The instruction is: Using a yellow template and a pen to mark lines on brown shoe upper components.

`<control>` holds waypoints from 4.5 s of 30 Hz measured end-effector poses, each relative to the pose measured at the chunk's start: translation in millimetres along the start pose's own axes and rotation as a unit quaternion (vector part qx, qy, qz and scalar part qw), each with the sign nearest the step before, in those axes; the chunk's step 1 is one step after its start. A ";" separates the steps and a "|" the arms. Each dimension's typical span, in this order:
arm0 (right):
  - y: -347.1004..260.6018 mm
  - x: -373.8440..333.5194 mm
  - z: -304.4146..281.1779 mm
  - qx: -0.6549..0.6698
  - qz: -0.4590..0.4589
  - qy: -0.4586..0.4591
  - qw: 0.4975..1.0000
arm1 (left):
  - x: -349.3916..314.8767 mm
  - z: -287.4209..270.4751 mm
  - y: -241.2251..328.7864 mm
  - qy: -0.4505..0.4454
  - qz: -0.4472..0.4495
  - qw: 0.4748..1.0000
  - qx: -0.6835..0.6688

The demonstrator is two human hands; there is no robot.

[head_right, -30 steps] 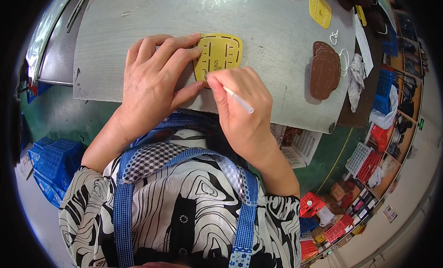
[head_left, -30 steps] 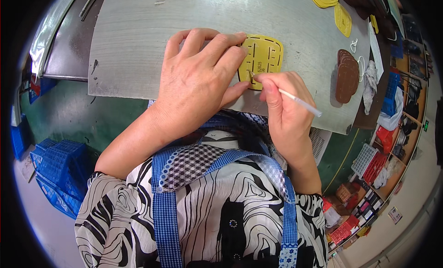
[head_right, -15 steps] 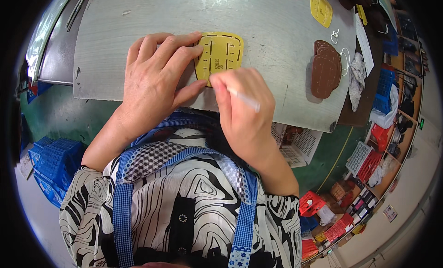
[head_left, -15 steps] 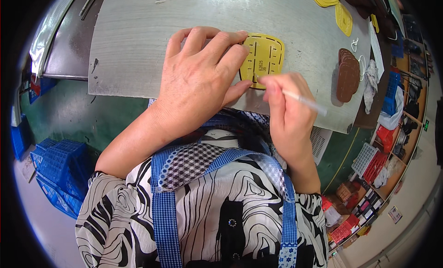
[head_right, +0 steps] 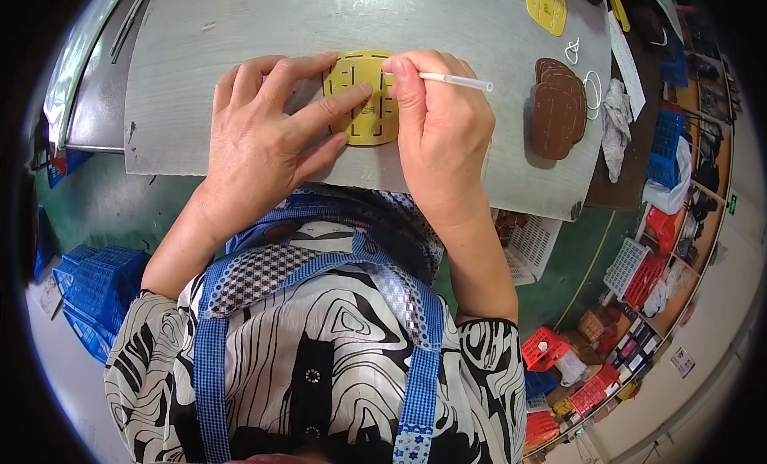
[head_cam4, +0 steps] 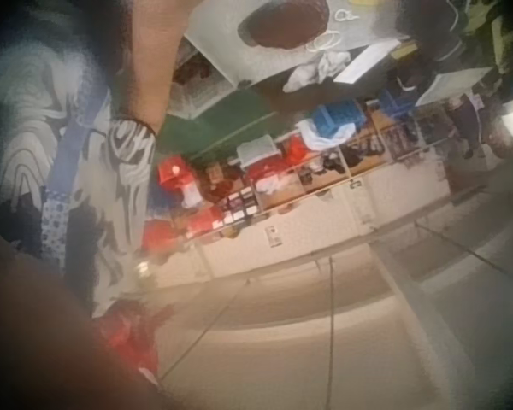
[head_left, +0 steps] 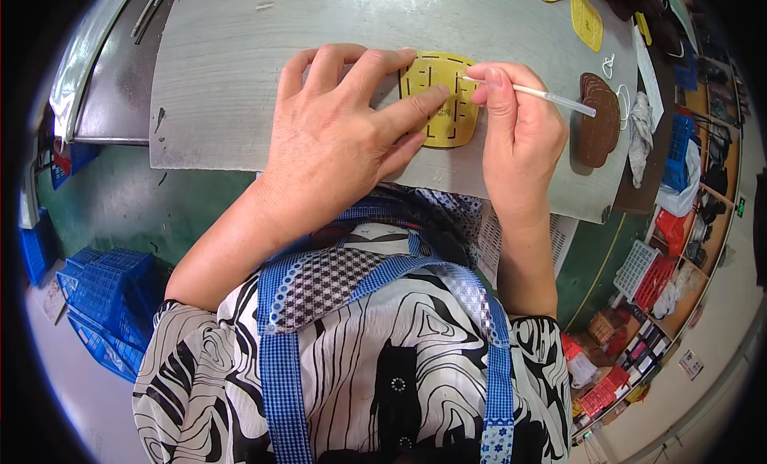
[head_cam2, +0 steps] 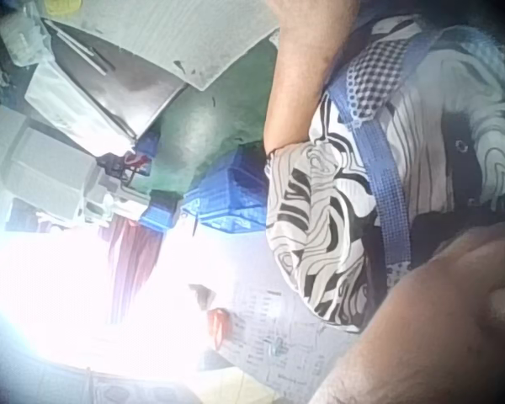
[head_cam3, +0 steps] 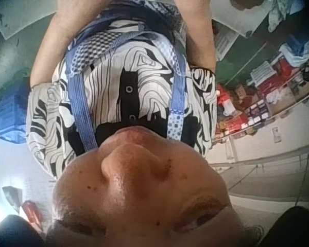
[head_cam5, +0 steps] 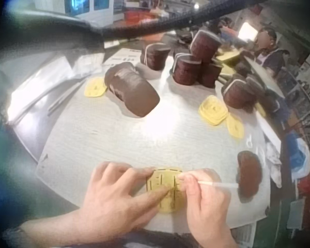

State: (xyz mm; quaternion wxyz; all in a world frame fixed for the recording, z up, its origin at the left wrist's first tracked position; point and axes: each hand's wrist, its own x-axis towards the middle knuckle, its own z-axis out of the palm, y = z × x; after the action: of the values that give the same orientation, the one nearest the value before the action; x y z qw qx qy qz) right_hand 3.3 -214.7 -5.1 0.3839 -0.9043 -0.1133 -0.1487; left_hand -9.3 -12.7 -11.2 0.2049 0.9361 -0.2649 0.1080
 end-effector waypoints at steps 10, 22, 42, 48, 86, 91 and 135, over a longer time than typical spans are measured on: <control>-24.6 -43.5 -23.5 -0.005 0.039 -0.087 0.995 | 0.5 -0.7 -0.6 -0.005 -0.002 1.000 0.009; -0.1 -4.2 1.8 -0.015 -0.001 0.010 1.000 | -3.8 -2.0 -1.0 -0.010 0.001 1.000 0.010; -3.9 -23.0 24.1 -0.008 0.021 0.100 0.995 | 52.0 -14.7 -45.0 -0.166 0.075 0.973 -0.142; 47.6 -16.5 -33.9 -0.040 0.038 0.249 0.967 | 57.0 -20.9 -98.6 -0.004 0.065 0.994 0.090; 8.3 -7.2 -1.2 0.070 0.145 -0.050 0.986 | -13.1 -6.2 -6.5 -0.010 -0.016 0.998 -0.052; 13.8 1.0 -18.7 -0.050 0.021 -0.031 0.998 | -6.3 -10.5 -4.1 -0.015 -0.020 0.997 -0.071; -20.1 8.3 20.7 0.054 -0.004 -0.047 0.997 | -8.9 -7.0 -7.4 0.013 -0.027 0.996 -0.088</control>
State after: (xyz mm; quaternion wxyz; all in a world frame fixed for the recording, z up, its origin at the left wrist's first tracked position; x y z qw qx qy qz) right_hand 8.4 -185.3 -2.5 0.4257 -0.8879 -0.1423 -0.1009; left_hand -13.4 0.2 -10.2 0.2930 0.9196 -0.2455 0.0909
